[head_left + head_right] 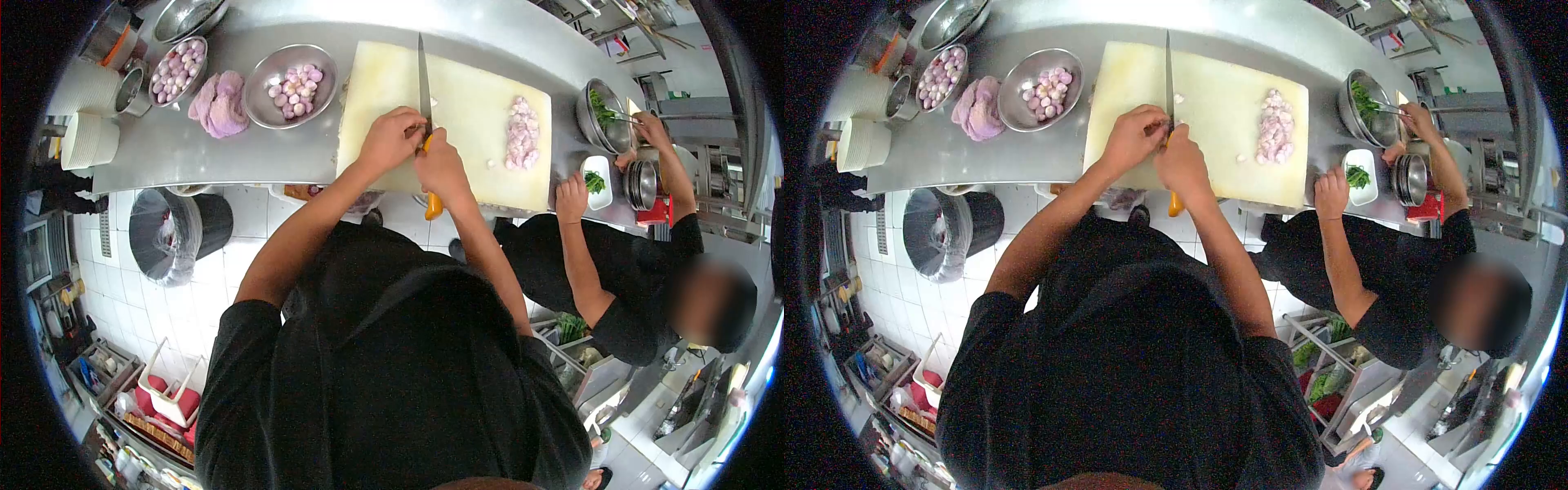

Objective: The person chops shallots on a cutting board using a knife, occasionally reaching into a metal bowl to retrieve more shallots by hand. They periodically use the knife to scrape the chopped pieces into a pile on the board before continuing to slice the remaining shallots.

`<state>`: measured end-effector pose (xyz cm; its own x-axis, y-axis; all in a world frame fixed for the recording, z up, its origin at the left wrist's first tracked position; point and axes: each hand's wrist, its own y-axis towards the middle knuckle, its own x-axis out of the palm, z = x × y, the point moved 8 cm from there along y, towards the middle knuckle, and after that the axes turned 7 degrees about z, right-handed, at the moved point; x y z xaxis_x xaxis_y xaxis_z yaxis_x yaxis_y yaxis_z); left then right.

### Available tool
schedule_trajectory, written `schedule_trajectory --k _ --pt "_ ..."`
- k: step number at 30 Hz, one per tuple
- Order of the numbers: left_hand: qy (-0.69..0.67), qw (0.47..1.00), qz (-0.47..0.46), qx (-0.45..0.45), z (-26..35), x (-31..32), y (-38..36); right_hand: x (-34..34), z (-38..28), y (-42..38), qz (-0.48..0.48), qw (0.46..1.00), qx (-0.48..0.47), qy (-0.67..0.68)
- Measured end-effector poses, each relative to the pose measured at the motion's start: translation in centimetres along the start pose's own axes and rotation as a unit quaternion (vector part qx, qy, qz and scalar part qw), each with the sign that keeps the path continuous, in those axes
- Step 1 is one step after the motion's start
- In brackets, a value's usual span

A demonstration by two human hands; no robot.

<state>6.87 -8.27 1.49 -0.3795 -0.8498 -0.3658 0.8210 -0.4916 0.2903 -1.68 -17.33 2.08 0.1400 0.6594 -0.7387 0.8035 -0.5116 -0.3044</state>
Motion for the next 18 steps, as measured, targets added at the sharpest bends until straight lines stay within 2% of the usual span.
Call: schedule_trajectory --k 8,11,14,15,18 --pt "0.045 0.996 -0.039 0.063 1.1 0.5 0.6 -1.3 1.8 -0.1 0.02 1.0 -0.009 -0.007" --pt "0.113 0.986 -0.096 0.074 0.8 0.7 1.5 -1.9 2.4 -0.3 0.022 0.999 -0.014 -0.022" --pt "0.164 0.979 -0.122 0.019 0.8 0.5 2.4 -1.7 2.8 -0.4 0.033 0.998 -0.046 -0.017" --pt "0.168 0.98 -0.104 0.002 0.7 0.2 2.4 -1.6 2.9 -0.7 0.038 0.998 -0.057 -0.013" --pt "0.161 0.983 -0.069 -0.055 0.3 0.0 2.1 -1.9 0.7 -2.7 -0.017 0.999 0.01 0.037"
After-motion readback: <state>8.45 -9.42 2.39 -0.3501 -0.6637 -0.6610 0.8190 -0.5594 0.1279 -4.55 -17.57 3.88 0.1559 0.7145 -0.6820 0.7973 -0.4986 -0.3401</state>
